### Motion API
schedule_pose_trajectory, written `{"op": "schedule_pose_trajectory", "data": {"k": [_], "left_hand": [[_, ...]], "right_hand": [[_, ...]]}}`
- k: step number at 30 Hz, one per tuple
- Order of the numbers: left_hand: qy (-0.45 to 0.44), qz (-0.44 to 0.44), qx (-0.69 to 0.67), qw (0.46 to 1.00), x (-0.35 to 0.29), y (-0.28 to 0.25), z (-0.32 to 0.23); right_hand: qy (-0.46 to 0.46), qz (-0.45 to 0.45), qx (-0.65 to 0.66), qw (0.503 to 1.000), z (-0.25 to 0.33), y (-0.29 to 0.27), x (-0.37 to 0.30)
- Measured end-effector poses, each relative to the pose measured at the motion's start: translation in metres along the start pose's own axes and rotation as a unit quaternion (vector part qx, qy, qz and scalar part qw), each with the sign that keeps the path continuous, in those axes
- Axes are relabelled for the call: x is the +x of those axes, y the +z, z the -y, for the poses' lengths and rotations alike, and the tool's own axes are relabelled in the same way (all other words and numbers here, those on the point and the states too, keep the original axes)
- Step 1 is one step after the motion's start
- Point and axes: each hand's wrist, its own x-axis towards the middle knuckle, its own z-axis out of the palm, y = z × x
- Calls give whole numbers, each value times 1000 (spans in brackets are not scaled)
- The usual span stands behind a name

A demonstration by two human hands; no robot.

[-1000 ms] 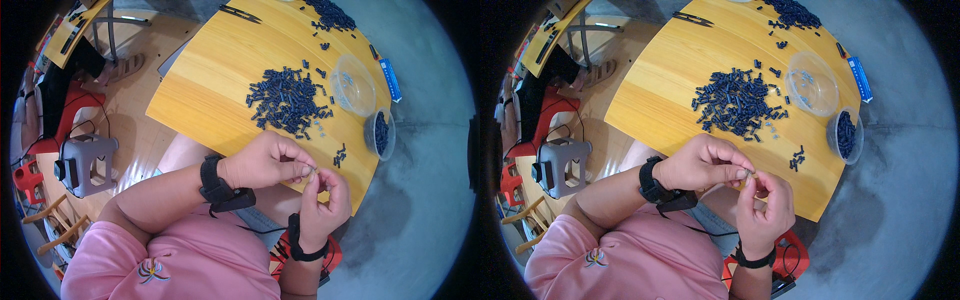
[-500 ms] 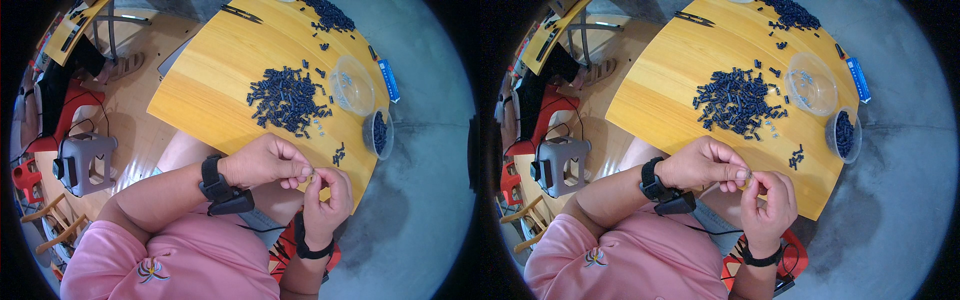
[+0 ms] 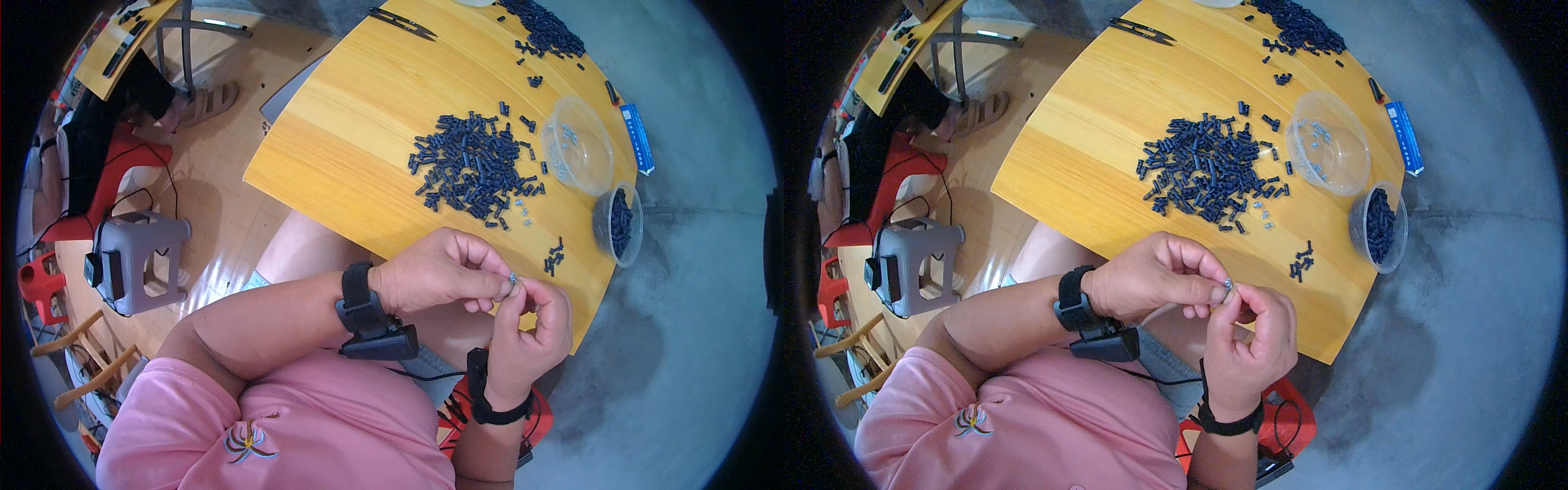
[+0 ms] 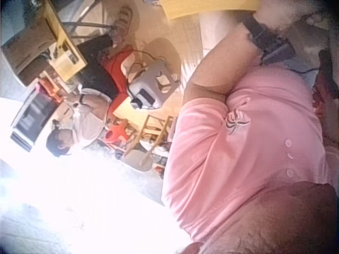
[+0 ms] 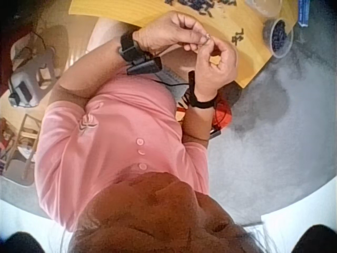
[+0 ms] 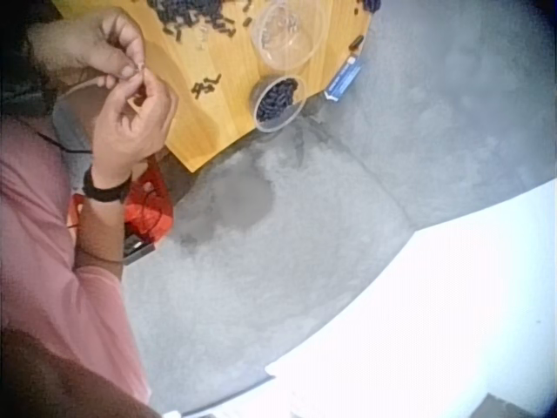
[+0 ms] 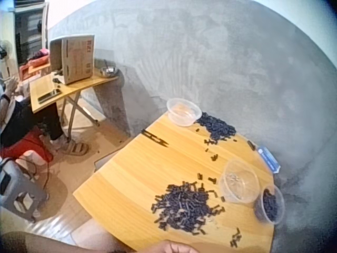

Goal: Assembling or sorting small blue plastic components at a table.

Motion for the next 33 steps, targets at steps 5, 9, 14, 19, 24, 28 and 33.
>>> {"op": "schedule_pose_trajectory", "data": {"k": [5,9,14,19,24,28,33], "left_hand": [[2,-9,18,1000,3,0,2],[4,-36,59,998,3,4,2],[60,-58,105,991,1,7,0],[72,-56,105,990,0,10,-2],[68,-62,99,991,-1,10,-1],[70,-72,120,988,0,11,0],[63,-78,128,987,-1,10,0]], "right_hand": [[-4,-11,-6,1000,-1,4,-1],[3,-3,-17,1000,0,4,0],[19,-10,2,1000,-2,5,-1],[30,-28,9,999,1,5,0],[6,-11,-19,1000,3,4,2],[-5,-17,-42,999,3,4,2],[-9,-14,-43,999,-2,5,-2]]}}
